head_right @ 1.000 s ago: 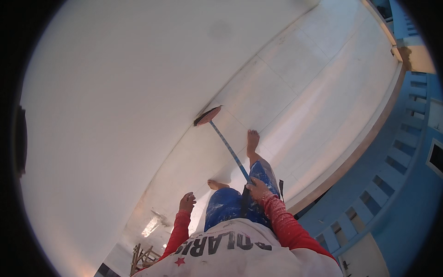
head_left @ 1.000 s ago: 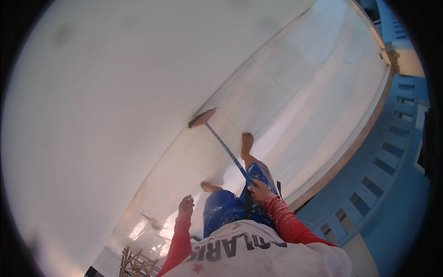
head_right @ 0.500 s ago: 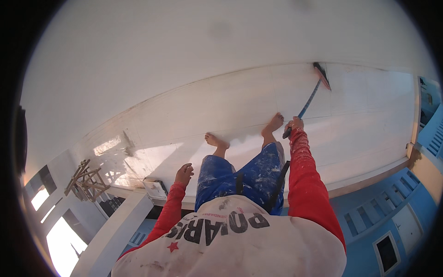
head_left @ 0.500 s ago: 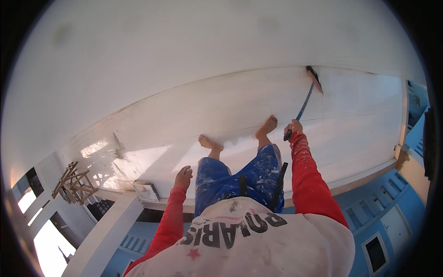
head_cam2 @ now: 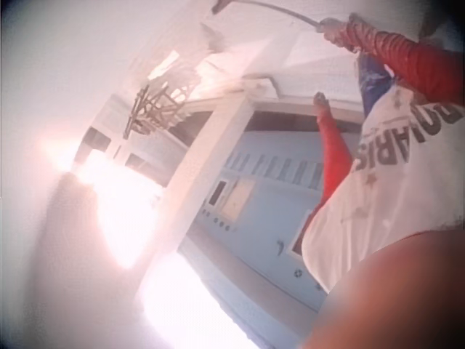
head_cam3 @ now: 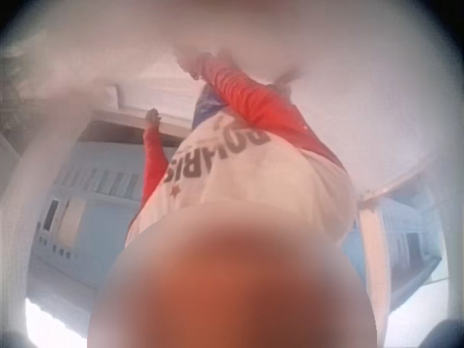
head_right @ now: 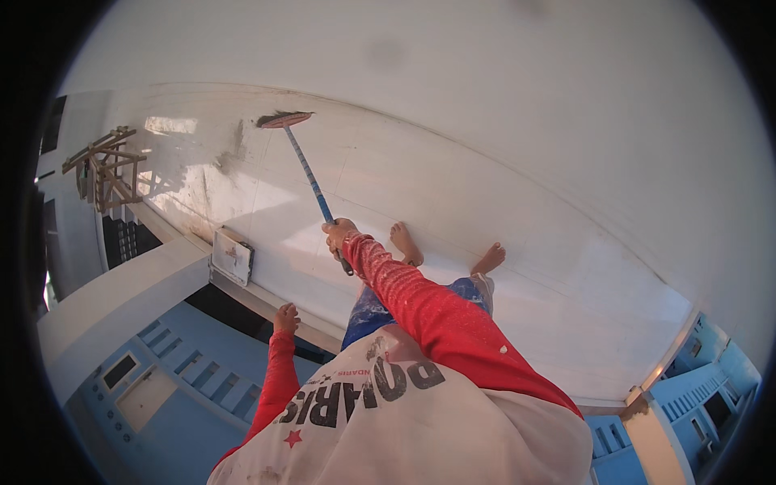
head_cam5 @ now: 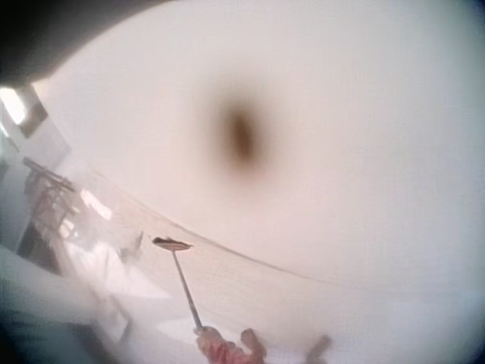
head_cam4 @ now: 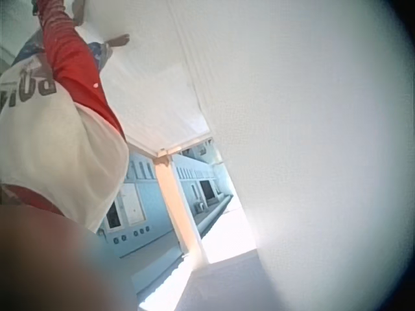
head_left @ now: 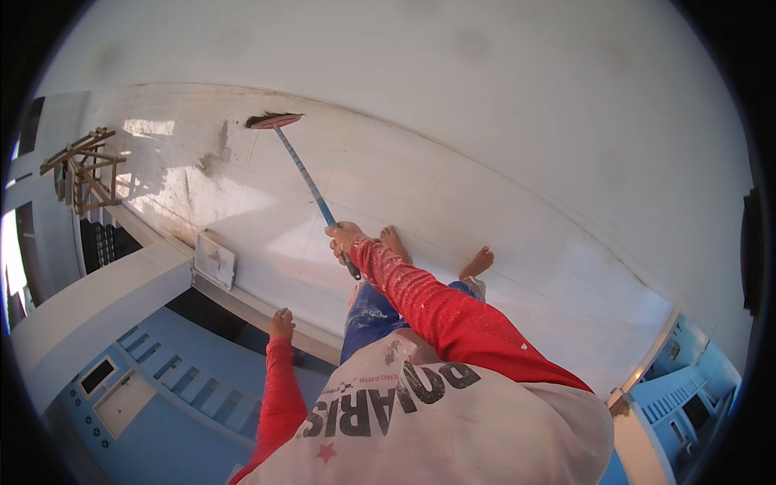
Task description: The person sweeps a white tiled floor with a broom, moving debris toward a dustpan. They briefly lift the dustpan to position it, then continue sweeping around a wooden scaffold and wheelbarrow.
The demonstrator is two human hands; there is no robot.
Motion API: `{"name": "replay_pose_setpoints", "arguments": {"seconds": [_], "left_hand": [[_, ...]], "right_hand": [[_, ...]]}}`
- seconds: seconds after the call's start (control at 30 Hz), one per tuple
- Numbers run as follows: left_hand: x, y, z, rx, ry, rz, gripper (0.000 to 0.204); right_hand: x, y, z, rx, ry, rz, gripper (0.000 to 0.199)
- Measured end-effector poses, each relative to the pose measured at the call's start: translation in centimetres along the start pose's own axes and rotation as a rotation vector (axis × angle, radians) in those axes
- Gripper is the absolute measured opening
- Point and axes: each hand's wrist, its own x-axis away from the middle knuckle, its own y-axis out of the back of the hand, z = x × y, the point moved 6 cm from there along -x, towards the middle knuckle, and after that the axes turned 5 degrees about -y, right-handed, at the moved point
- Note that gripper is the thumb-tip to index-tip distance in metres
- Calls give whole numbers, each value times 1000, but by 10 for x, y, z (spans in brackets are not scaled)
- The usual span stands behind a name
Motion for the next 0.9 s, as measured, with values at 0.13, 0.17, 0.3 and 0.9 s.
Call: {"name": "replay_pose_setpoints", "arguments": {"seconds": [0.13, 0.17, 0.3, 0.9], "left_hand": [[-18, 10, 24, -101, -42, -40, 44], [-21, 2, 39, -143, -61, -57, 45], [11, -81, 13, -73, 71, 111, 46], [22, -231, -40, 140, 456, 395, 72]], "right_hand": [[51, 114, 6, 874, 184, -320, 37], [75, 144, 6, 1069, 133, -372, 40], [152, 305, -41, 1188, 117, -720, 38], [-349, 40, 268, 1334, 313, -600, 54]]}}
